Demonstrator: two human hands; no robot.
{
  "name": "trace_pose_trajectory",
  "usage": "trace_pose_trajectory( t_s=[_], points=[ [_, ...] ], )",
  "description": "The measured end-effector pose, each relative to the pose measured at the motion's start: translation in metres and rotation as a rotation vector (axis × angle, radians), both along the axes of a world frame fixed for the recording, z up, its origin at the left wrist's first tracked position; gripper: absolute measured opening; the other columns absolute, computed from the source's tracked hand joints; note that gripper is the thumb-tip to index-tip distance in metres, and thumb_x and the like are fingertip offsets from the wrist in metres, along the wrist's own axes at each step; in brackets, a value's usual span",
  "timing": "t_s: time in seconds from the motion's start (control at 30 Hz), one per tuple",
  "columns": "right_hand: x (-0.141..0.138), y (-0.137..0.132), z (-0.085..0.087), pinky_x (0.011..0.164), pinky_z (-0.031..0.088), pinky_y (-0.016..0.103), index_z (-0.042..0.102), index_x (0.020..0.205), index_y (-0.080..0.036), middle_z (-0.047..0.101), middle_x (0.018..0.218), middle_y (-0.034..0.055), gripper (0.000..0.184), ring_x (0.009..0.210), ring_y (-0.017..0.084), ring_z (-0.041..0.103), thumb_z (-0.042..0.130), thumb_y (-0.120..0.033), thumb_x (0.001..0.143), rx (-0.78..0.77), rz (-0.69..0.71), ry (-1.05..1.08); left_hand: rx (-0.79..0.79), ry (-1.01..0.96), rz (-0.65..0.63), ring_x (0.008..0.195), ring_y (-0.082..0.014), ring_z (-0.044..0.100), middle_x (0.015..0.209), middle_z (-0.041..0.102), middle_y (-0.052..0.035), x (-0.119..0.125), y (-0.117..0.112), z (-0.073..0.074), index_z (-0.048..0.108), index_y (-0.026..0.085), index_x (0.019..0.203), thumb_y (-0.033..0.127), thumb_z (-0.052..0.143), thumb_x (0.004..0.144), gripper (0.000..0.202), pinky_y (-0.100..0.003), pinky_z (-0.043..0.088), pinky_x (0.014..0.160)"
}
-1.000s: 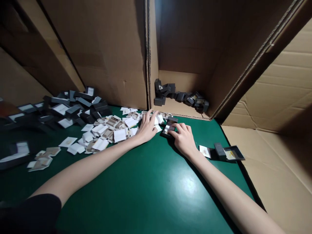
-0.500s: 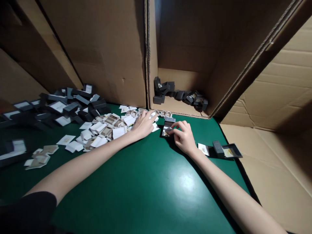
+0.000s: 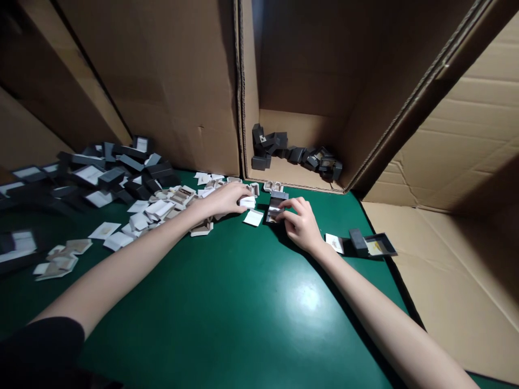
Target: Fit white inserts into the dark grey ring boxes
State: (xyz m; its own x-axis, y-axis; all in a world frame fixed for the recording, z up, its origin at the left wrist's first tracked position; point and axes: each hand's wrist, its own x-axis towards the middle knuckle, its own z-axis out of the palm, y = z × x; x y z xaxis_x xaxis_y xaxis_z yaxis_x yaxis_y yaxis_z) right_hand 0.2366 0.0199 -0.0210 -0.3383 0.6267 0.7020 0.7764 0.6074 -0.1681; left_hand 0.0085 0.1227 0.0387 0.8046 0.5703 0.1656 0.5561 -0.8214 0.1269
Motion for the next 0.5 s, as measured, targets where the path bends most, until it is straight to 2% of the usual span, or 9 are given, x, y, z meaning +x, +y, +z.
trace_pose_trajectory(
  t_s=[0.13,0.27,0.4,0.5],
  points=[
    [-0.001,-0.001,0.001,0.074,0.041,0.038,0.067,0.084,-0.022,0.063,0.097,0.0057,0.032,0.090,0.021,0.053,0.044,0.000,0.077,0.028,-0.004,0.033,0.070,-0.051,-0.013,0.085,-0.0252,0.057,0.084,0.066,-0.0075,0.000,-0.002,0.001,0.070,0.019,0.083,0.016,0.060,0.065,0.021,-0.034,0.045,0.073],
    [-0.004,-0.004,0.004,0.073,0.044,0.038,0.064,0.087,-0.023,0.063,0.092,0.0057,0.031,0.086,0.020,0.055,0.042,-0.002,0.081,0.064,0.023,0.100,0.064,-0.122,-0.028,0.090,-0.0240,0.058,0.099,0.066,-0.0073,-0.002,-0.003,0.010,0.068,0.022,0.103,0.018,0.057,0.073,0.032,-0.033,0.045,0.073],
    [-0.007,-0.005,0.007,0.076,0.048,0.039,0.058,0.105,-0.023,0.062,0.097,0.0079,0.025,0.092,0.022,0.057,0.046,-0.010,0.086,0.077,0.047,0.188,0.008,-0.143,-0.155,0.094,-0.0213,0.060,0.108,0.064,-0.0083,0.000,-0.010,0.021,0.062,0.019,0.115,0.019,0.055,0.080,0.036,-0.031,0.046,0.078],
    [-0.009,-0.005,0.008,0.079,0.050,0.040,0.050,0.120,-0.021,0.059,0.110,0.0114,0.034,0.101,0.023,0.056,0.056,-0.021,0.086,0.050,0.068,0.225,0.013,-0.143,-0.240,0.103,-0.0224,0.059,0.117,0.062,-0.0098,0.006,-0.020,0.026,0.054,0.017,0.124,0.018,0.056,0.082,0.043,-0.033,0.046,0.084]
  ],
)
